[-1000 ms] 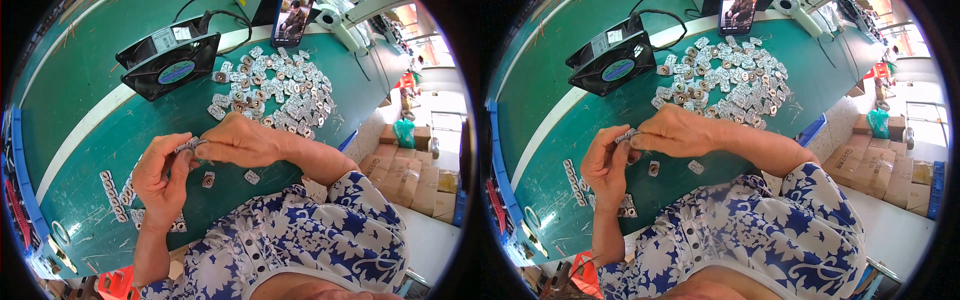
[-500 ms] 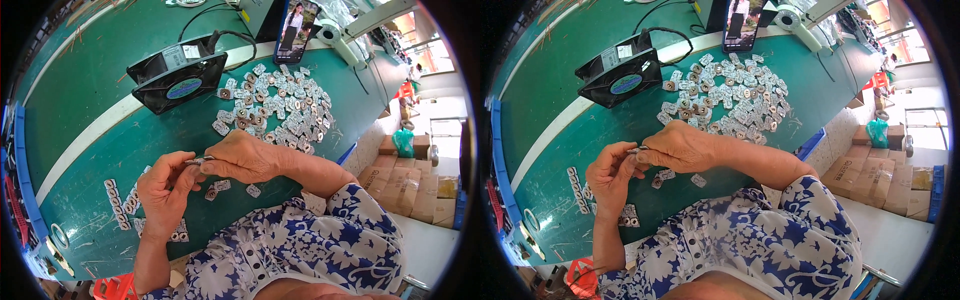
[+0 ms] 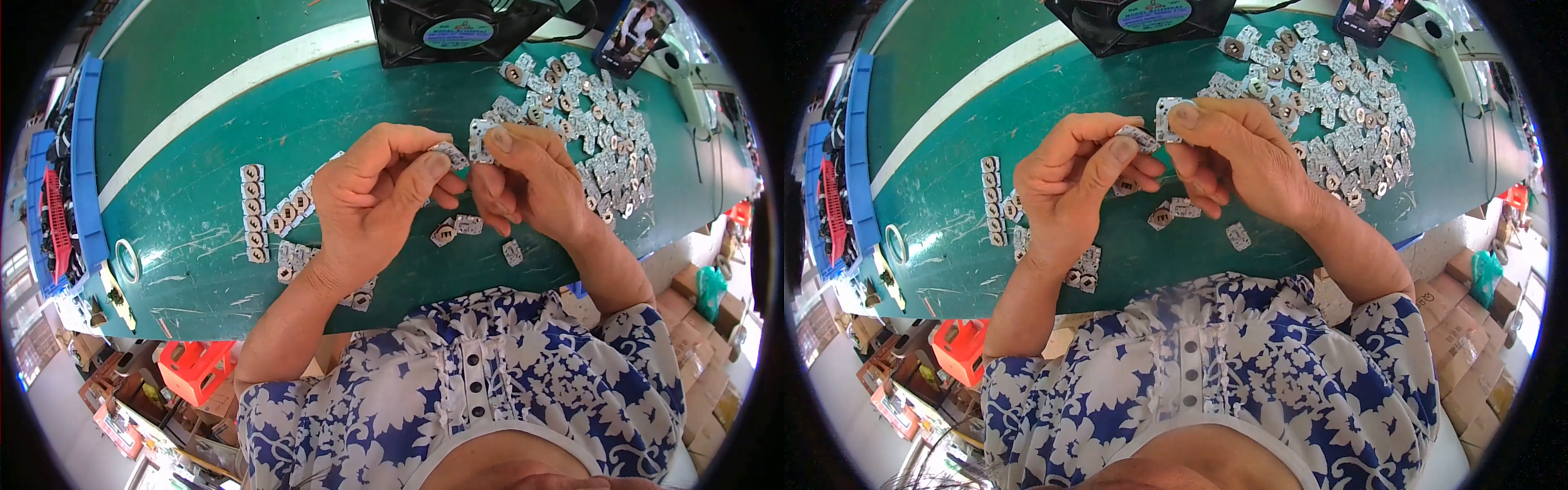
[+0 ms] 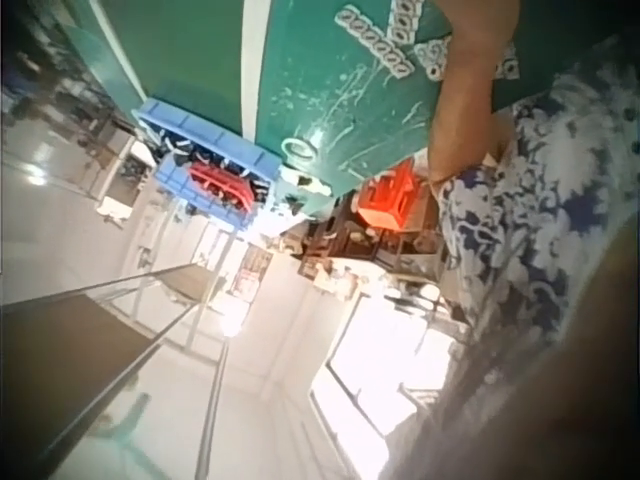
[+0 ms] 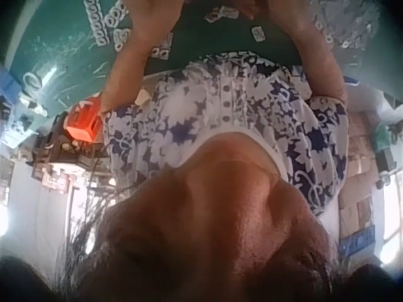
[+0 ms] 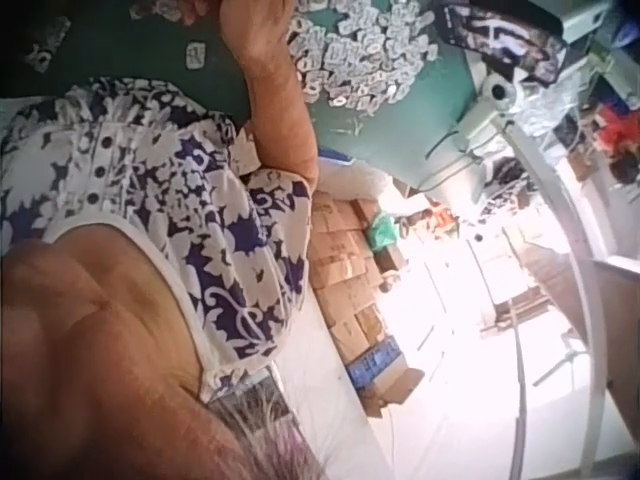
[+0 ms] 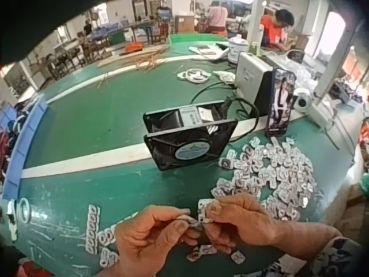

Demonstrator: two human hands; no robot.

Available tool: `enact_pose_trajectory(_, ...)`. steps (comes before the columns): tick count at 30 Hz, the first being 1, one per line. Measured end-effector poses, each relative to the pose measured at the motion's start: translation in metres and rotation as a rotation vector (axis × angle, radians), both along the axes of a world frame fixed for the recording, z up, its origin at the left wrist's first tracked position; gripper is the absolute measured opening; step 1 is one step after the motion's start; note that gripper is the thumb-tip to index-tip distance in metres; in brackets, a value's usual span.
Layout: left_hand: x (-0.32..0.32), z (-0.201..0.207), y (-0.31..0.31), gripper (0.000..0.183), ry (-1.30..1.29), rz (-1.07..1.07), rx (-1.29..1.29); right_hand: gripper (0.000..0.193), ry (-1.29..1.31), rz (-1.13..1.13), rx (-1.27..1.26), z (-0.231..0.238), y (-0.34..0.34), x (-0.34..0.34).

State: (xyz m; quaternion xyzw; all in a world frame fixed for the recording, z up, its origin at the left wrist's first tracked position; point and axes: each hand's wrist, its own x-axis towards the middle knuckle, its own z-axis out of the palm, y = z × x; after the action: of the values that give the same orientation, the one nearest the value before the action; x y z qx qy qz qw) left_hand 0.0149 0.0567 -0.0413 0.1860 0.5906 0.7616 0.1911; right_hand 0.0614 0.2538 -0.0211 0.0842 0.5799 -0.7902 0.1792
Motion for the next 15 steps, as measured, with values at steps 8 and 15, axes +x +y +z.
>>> enact_pose_trajectory(8,0.0035,-0.003,-0.0024,0.013,0.481,0.149,-0.304,0.048,0.131,0.146,0.103,-0.0087,-0.0003,0.0017)
enact_pose_trajectory(15,0.0027,-0.0015,0.0016,0.011,0.425,0.214,-0.242,0.05,0.102,0.082,0.033,-0.002,-0.0087,0.0031)
